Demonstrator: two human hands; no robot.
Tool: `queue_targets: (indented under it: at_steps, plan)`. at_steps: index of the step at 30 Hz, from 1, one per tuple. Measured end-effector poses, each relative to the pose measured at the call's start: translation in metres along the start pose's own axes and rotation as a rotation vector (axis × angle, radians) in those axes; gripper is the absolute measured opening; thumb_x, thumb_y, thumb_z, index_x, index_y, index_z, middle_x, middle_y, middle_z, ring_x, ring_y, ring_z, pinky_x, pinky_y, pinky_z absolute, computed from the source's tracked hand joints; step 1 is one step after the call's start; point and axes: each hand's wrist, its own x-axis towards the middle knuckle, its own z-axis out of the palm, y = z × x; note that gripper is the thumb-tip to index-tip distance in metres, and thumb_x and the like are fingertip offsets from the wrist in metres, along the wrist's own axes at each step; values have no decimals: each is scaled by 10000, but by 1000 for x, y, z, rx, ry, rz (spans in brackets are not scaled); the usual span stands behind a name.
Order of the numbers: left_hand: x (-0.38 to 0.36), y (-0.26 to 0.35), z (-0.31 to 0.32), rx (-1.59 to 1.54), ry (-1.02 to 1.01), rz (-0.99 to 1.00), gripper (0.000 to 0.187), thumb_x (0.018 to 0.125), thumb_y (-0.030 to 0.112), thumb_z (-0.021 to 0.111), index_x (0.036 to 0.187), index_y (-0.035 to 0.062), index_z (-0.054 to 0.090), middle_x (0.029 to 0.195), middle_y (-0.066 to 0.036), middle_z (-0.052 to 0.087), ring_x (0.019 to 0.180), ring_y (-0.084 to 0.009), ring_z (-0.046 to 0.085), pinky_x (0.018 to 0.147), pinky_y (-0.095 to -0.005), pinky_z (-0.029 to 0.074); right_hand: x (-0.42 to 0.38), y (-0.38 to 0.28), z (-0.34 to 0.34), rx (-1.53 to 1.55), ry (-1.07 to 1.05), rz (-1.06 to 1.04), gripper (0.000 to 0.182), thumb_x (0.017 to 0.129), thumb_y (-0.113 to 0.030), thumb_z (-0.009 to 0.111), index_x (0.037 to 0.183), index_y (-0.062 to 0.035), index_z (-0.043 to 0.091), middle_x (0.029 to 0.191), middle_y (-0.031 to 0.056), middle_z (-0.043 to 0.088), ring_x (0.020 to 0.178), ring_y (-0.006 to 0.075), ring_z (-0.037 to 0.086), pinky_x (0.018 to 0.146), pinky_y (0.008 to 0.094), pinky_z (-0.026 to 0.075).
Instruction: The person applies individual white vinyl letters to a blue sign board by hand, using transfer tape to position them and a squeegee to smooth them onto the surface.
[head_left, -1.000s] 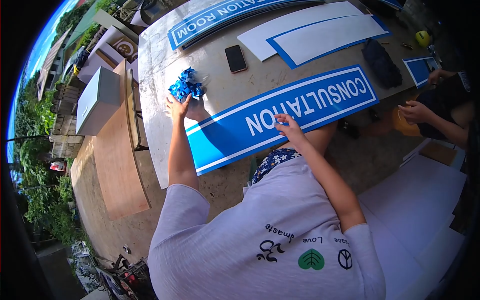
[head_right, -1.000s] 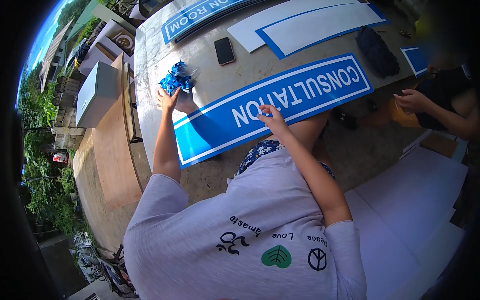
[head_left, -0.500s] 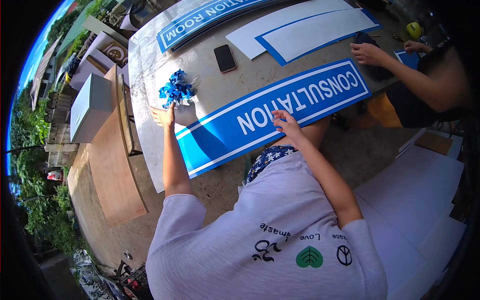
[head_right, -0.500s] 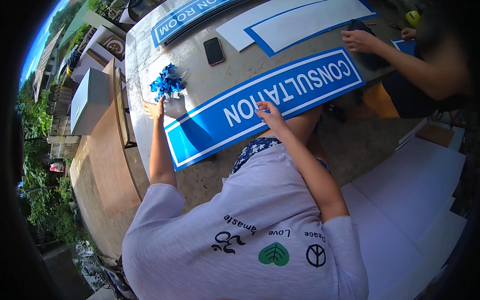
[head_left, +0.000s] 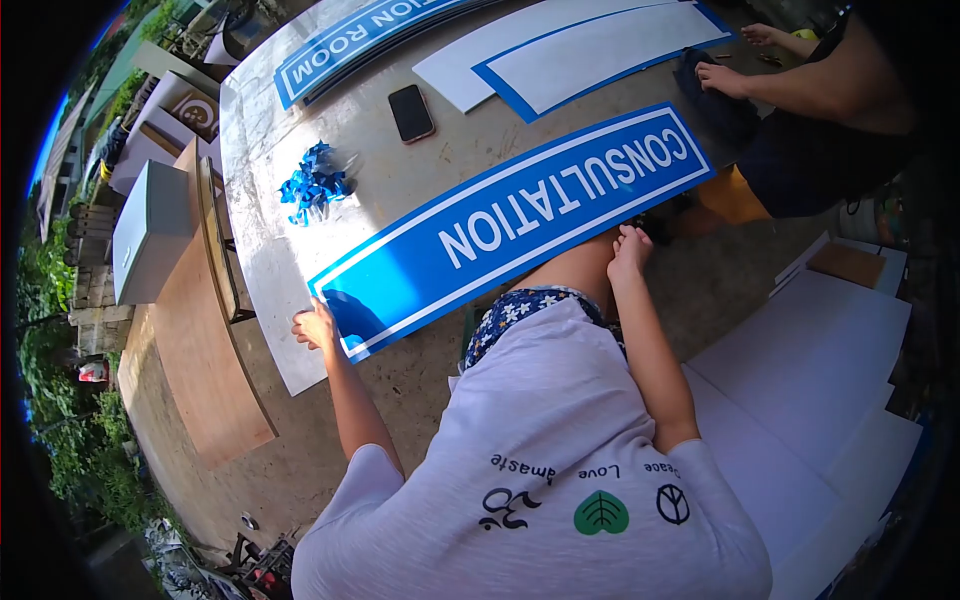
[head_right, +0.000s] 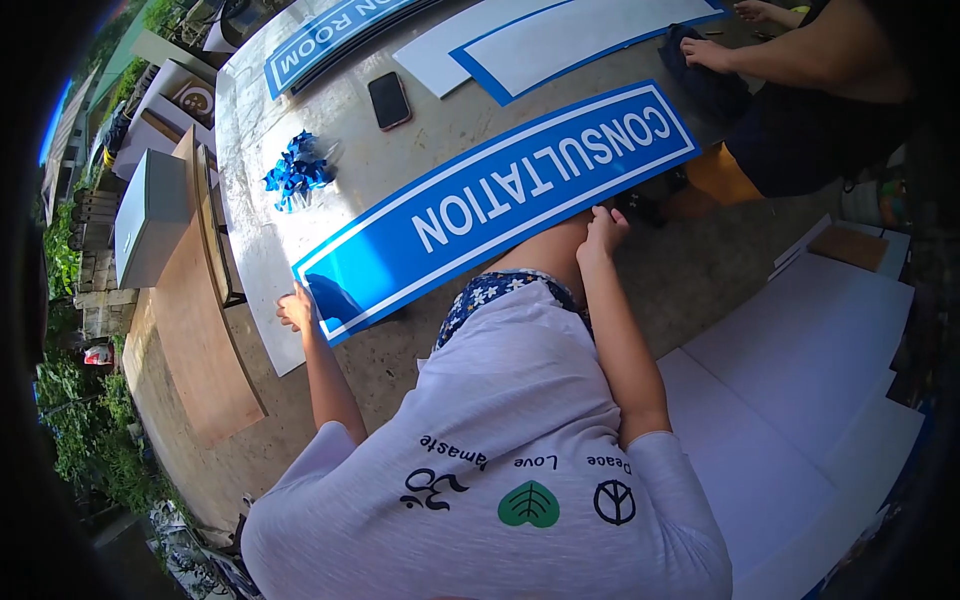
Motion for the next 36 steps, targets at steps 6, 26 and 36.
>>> queue_targets:
  at_steps: [6, 26, 36]
  plan:
    - [-14, 8, -4, -82, -51, 26, 619, 850, 583, 587, 1200, 77, 513, 1263, -202, 468, 1228, -382, 411, 934, -577, 390, 31, -27, -18, 364, -333, 342, 421, 882, -175, 595, 1250, 2, 495, 1294, 118, 496, 1291, 257, 407, 1134, 407, 230]
    - [22, -22, -6, -435, -453, -4, 754, 929, 611, 356, 926, -56, 707, 1023, -293, 643, 974, -412, 620, 897, -457, 466, 54, -28, -33, 500, -498, 588, 240, 904, -158, 566, 1100, -25, 529, 1095, 72, 510, 1075, 221, 505, 1067, 408, 357]
    - [-23, 17, -22, -111, -330, -109, 890, 857, 718, 407, 1343, -27, 435, 1405, -226, 397, 1325, -389, 331, 1018, -602, 329, 51, -47, -26, 484, -479, 610, 224, 894, -128, 592, 1078, -31, 506, 1063, 71, 484, 993, 211, 498, 1076, 501, 352]
